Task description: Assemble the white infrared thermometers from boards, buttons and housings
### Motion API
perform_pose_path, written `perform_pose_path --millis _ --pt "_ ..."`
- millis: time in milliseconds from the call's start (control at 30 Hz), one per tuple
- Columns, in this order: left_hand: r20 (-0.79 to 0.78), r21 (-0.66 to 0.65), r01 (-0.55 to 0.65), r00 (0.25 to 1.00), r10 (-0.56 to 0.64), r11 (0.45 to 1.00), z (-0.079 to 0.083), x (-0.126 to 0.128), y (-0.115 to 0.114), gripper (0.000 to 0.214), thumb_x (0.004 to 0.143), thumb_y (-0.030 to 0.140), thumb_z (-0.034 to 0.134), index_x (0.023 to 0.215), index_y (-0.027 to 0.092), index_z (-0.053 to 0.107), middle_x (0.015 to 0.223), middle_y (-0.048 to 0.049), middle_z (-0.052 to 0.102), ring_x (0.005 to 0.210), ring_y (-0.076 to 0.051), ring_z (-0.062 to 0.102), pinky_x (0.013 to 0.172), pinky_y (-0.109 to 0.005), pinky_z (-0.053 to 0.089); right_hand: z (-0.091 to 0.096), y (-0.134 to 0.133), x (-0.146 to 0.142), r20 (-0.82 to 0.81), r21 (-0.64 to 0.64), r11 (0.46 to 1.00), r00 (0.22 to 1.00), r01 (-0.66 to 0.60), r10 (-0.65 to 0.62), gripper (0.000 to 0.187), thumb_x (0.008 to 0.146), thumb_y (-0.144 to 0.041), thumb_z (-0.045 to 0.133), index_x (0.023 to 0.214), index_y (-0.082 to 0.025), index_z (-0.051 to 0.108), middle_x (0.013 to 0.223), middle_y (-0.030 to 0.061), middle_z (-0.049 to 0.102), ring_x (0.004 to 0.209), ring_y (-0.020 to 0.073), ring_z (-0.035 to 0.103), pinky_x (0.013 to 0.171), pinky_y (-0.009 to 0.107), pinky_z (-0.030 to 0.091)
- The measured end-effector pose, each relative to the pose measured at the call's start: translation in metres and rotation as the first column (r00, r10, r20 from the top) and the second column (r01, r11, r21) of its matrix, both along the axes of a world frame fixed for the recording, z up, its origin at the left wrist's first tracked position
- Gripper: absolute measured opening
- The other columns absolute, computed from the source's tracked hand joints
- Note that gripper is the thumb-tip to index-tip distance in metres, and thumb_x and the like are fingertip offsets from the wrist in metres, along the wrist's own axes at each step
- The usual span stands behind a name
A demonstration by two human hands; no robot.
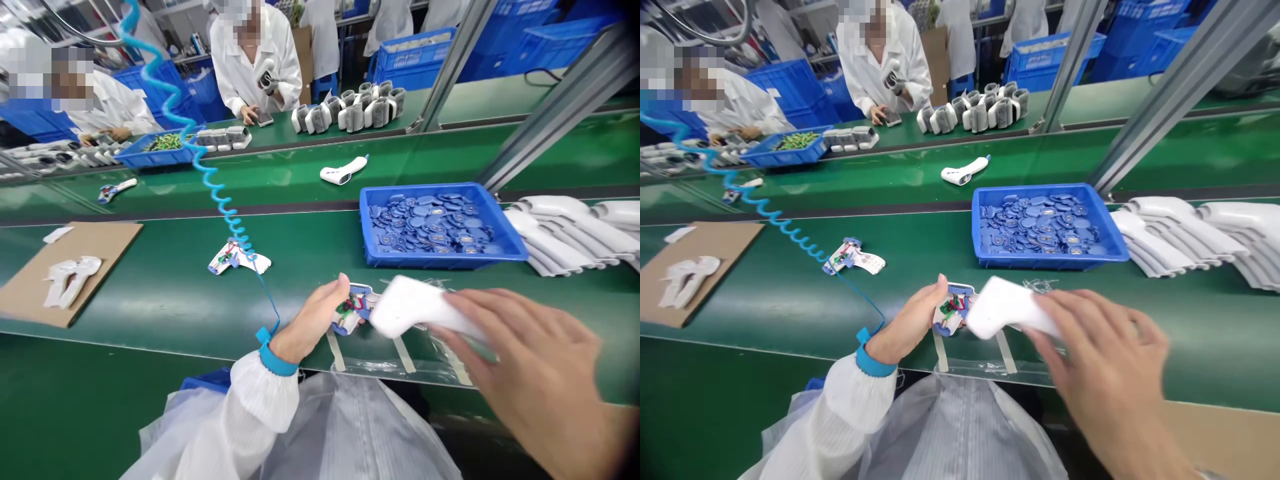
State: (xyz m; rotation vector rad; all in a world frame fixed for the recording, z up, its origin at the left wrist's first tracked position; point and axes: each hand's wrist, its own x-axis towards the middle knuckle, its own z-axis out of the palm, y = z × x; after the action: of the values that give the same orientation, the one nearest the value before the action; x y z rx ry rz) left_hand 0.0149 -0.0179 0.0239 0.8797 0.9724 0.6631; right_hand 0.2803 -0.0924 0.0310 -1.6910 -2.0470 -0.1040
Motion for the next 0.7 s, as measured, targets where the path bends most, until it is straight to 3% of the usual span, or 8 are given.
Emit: perform_pose_path --millis 133,267,367,467,533,600,700 --pt "-0.064 0.132 0.013 0.998 -0.004 0.991 -0.003 -0.002 -0.005 0.047 0.084 0.06 0.077 0.102 0.017 0.07 0.096 -0.0059 0.07 0.083 -0.017 0.063 0.071 -0.026 0.049 0.005 0.012 -0.055 0.193 0.144 0.972 0.969 -0.184 0.155 0.023 0.103 -0.027 0.058 0.126 -0.023 0.063 0.12 0.0075 0.076 0.111 0.0339 0.069 0.099 0.054 0.04" --pt "-0.17 0.267 0.061 0.985 -0.016 0.962 -0.007 -0.006 -0.01 0.039 0.084 0.045 0.08 0.107 0.015 0.07 0.096 -0.0064 0.069 0.083 -0.018 0.062 0.071 -0.027 0.047 -0.006 0.021 -0.068 0.073 -0.017 0.97 0.967 -0.243 0.243 0.041 0.107 -0.045 0.048 0.131 -0.015 0.063 0.121 0.0136 0.075 0.103 0.033 0.071 0.095 0.052 0.048" --pt "-0.191 0.338 0.144 0.978 -0.082 0.93 -0.004 -0.01 -0.012 0.042 0.089 0.046 0.075 0.118 0.016 0.068 0.104 -0.0071 0.07 0.089 -0.019 0.063 0.077 -0.029 0.05 -0.005 0.026 -0.062 -0.143 -0.248 0.946 0.974 -0.21 0.178 0.053 0.102 -0.058 0.049 0.13 -0.018 0.068 0.112 0.0127 0.077 0.092 0.0329 0.074 0.076 0.045 0.056" --pt "-0.29 0.429 0.244 0.949 -0.123 0.87 0.001 -0.013 -0.011 0.042 0.09 0.045 0.073 0.12 0.018 0.067 0.101 -0.0053 0.071 0.088 -0.02 0.064 0.08 -0.031 0.051 0.005 0.03 -0.058 -0.326 -0.446 0.864 0.941 -0.234 0.086 0.048 0.096 -0.061 0.058 0.12 -0.024 0.075 0.098 0.0081 0.079 0.079 0.0304 0.075 0.063 0.039 0.056" --pt "-0.332 0.479 0.267 0.937 -0.109 0.836 0.002 -0.014 -0.011 0.038 0.091 0.042 0.072 0.12 0.018 0.067 0.102 -0.0049 0.072 0.089 -0.02 0.065 0.081 -0.031 0.051 0.01 0.032 -0.058 -0.402 -0.502 0.835 0.915 -0.226 0.005 0.041 0.093 -0.059 0.062 0.111 -0.026 0.077 0.083 0.005 0.077 0.066 0.0267 0.072 0.057 0.037 0.055" --pt "-0.321 0.514 0.25 0.943 -0.086 0.821 0.001 -0.015 -0.011 0.039 0.093 0.041 0.069 0.125 0.018 0.065 0.11 -0.006 0.072 0.095 -0.021 0.065 0.084 -0.032 0.052 0.01 0.034 -0.058 -0.466 -0.51 0.834 0.883 -0.21 -0.063 0.039 0.09 -0.058 0.065 0.111 -0.027 0.076 0.084 0.0041 0.077 0.064 0.025 0.07 0.058 0.036 0.056" --pt "-0.358 0.496 0.256 0.931 -0.073 0.83 -0.003 -0.016 -0.014 0.037 0.095 0.046 0.066 0.119 0.017 0.067 0.1 -0.0045 0.072 0.086 -0.02 0.064 0.079 -0.032 0.051 0.006 0.035 -0.061 -0.577 -0.482 0.834 0.814 -0.269 -0.071 0.045 0.092 -0.058 0.066 0.126 -0.029 0.07 0.112 0.0055 0.077 0.09 0.0268 0.074 0.077 0.038 0.06"
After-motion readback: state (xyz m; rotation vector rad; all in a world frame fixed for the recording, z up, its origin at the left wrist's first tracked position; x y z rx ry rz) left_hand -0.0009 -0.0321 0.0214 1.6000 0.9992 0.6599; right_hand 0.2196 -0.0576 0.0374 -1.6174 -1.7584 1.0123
